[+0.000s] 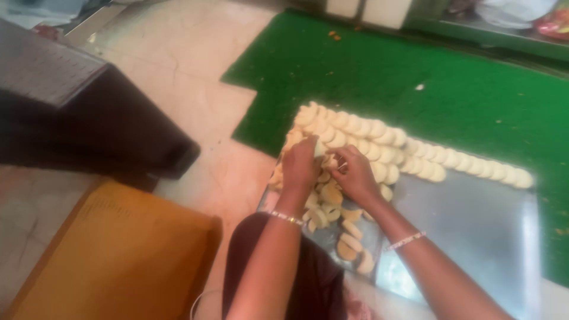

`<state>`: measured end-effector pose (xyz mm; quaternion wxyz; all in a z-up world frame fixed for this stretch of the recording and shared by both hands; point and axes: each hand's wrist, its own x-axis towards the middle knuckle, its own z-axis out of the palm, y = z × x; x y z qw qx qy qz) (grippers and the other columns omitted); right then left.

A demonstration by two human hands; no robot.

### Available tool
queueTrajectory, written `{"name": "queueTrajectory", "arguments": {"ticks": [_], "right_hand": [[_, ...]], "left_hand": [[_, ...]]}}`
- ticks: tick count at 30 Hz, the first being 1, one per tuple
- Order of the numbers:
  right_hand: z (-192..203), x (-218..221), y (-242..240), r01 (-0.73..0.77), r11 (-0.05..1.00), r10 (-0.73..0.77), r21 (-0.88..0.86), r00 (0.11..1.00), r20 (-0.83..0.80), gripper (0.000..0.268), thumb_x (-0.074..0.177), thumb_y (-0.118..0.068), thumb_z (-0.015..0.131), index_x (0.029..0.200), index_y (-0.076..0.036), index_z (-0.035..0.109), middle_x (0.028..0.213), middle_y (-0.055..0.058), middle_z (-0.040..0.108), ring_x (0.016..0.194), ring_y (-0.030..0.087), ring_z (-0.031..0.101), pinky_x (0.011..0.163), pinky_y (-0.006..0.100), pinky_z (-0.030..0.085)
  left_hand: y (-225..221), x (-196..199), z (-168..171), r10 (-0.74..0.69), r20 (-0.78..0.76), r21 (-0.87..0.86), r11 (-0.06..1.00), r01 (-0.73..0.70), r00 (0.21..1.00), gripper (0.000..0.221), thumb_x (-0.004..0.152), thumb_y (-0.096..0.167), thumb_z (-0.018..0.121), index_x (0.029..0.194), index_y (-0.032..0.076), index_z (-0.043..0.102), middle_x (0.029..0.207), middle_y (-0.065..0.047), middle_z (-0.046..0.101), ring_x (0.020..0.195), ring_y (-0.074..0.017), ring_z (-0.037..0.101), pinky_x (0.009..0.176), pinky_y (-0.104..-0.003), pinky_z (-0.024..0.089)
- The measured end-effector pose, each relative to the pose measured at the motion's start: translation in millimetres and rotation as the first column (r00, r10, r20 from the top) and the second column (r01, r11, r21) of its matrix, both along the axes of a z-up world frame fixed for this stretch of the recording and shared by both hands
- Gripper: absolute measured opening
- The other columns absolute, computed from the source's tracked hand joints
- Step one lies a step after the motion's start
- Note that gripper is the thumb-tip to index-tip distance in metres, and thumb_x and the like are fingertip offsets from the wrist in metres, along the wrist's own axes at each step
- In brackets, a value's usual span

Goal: Arranging crescent-shaped dough pieces on a metal baking tray.

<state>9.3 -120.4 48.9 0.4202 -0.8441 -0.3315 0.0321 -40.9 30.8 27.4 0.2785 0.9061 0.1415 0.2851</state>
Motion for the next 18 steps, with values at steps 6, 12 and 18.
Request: {"name": "queueTrajectory", "arguments": {"ticks": [6,12,18], "right_hand": [[-17.7,26.3,-50.7,0.286,0.909,-0.176,0.303,0.923,-0.341,0.059,0.083,-0.01,0.082,0.138,-0.011,0.059,0.104,0.008,0.07,0.092,0.014,0.067,0.082,0.028,0.056],[-34.0,46.2,-129.2,0.514,0.746,-0.351,0.423,0.844,-0.406,0.051,0.09,-0.008,0.074,0.137,-0.009,0.057,0.112,0.01,0.065,0.091,0.017,0.071,0.077,0.029,0.061],[-54.0,75.3,-198.9,0.67,0.683,-0.557,0.29,0.735,-0.386,0.039,0.092,-0.009,0.072,0.129,-0.008,0.062,0.113,0.01,0.068,0.086,0.017,0.072,0.071,0.03,0.063]], "left_hand": [[-24.2,-9.9,27.7,-0.144,0.004,0.032,0.989,0.144,0.99,0.054,0.075,0.013,0.08,0.128,0.009,0.067,0.103,-0.017,0.073,0.095,-0.038,0.067,0.083,-0.05,0.049],[-63.3,10.0,39.5,-0.382,-0.126,0.111,0.912,0.396,0.915,0.053,0.084,0.019,0.075,0.133,0.008,0.06,0.11,-0.015,0.072,0.105,-0.0334,0.065,0.093,-0.048,0.045],[-146.1,58.6,23.7,-0.48,-0.21,0.187,0.836,0.517,0.852,0.053,0.09,0.023,0.069,0.139,0.009,0.055,0.106,-0.014,0.073,0.1,-0.0316,0.066,0.09,-0.049,0.046]]}}
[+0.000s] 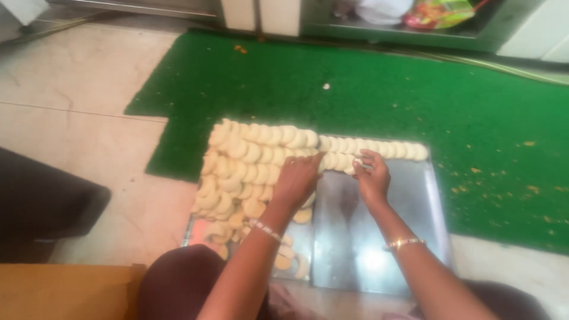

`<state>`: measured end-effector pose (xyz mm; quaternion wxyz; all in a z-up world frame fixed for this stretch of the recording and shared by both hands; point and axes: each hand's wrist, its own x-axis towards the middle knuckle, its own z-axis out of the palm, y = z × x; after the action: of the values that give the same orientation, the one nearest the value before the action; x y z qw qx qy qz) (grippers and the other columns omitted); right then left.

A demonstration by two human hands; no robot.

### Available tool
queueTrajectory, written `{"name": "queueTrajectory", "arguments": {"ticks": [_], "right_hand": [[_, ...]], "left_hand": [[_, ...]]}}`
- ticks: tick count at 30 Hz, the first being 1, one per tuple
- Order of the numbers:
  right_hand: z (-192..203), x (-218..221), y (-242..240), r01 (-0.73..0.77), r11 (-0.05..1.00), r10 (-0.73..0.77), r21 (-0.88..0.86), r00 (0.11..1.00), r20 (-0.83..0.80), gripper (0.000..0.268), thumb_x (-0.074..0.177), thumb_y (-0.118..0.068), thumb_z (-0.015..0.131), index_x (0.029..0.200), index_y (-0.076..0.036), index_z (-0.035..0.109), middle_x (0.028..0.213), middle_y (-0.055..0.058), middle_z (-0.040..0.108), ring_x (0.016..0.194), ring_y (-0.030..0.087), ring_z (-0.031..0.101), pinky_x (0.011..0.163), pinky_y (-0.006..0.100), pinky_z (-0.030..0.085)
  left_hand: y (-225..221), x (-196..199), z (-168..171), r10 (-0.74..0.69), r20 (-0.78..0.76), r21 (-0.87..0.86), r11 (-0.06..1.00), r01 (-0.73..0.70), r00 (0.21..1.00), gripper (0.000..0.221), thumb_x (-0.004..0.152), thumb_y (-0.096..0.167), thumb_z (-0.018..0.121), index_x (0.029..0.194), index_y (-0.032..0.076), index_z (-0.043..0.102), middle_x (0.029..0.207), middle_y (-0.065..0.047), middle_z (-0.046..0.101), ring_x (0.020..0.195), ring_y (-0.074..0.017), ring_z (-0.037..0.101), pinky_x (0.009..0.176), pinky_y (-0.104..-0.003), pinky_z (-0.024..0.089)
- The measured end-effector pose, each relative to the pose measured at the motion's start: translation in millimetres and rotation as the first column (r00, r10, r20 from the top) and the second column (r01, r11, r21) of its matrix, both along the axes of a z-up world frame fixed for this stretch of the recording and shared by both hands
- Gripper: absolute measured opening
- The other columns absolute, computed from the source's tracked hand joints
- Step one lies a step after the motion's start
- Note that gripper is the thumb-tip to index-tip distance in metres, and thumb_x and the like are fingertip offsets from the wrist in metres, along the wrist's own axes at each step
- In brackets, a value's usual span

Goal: Arranging crescent-shaped dough pieces on a metal baking tray.

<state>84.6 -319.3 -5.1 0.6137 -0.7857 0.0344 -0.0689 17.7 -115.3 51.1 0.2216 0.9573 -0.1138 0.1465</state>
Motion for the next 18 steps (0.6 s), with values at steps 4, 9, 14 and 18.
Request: {"name": "queueTrajectory", "arguments": {"ticks": [4,9,14,18], "right_hand": [[-8.6,7.1,-34.7,-0.02,0.992,0.013,-0.128,0.998,-0.058,0.033,0.092,-0.009,0.074,0.124,-0.007,0.067,0.111,0.01,0.072,0.085,0.017,0.072,0.072,0.031,0.061],[-30.1,10.5,-60.5,-0.073,0.914,0.093,-0.398,0.995,0.032,0.038,0.085,-0.003,0.076,0.122,-0.007,0.068,0.117,0.011,0.071,0.096,0.02,0.071,0.079,0.033,0.061],[-14.7,-1.4,-60.1,-0.167,0.903,0.209,-0.395,0.976,0.064,0.052,0.076,0.009,0.075,0.125,-0.006,0.066,0.122,0.014,0.064,0.105,0.025,0.068,0.085,0.034,0.061],[-8.8,-5.7,-59.4,-0.216,0.911,0.263,-0.35,0.961,0.09,0.048,0.081,0.012,0.07,0.126,-0.003,0.066,0.123,0.014,0.066,0.109,0.025,0.069,0.093,0.033,0.06]], "left_hand": [[-55.1,35.2,-20.7,-0.055,-0.054,-0.002,0.999,0.055,0.997,0.049,0.091,0.021,0.067,0.138,0.014,0.057,0.098,-0.012,0.073,0.094,-0.03,0.069,0.08,-0.047,0.052],[-112.1,75.9,-100.8,0.061,-0.081,0.098,0.994,-0.053,0.995,0.017,0.091,0.01,0.068,0.106,0.015,0.065,0.094,-0.011,0.073,0.089,-0.0315,0.073,0.071,-0.046,0.057],[-129.8,58.1,-104.4,0.061,-0.153,0.067,0.996,-0.052,0.986,0.022,0.085,0.008,0.071,0.106,0.011,0.065,0.1,-0.014,0.068,0.095,-0.0337,0.07,0.077,-0.047,0.057],[-126.1,43.5,-98.7,0.052,-0.202,-0.024,0.998,-0.058,0.978,0.026,0.082,0.006,0.073,0.107,0.008,0.065,0.108,-0.015,0.064,0.104,-0.0337,0.066,0.085,-0.047,0.055]]}}
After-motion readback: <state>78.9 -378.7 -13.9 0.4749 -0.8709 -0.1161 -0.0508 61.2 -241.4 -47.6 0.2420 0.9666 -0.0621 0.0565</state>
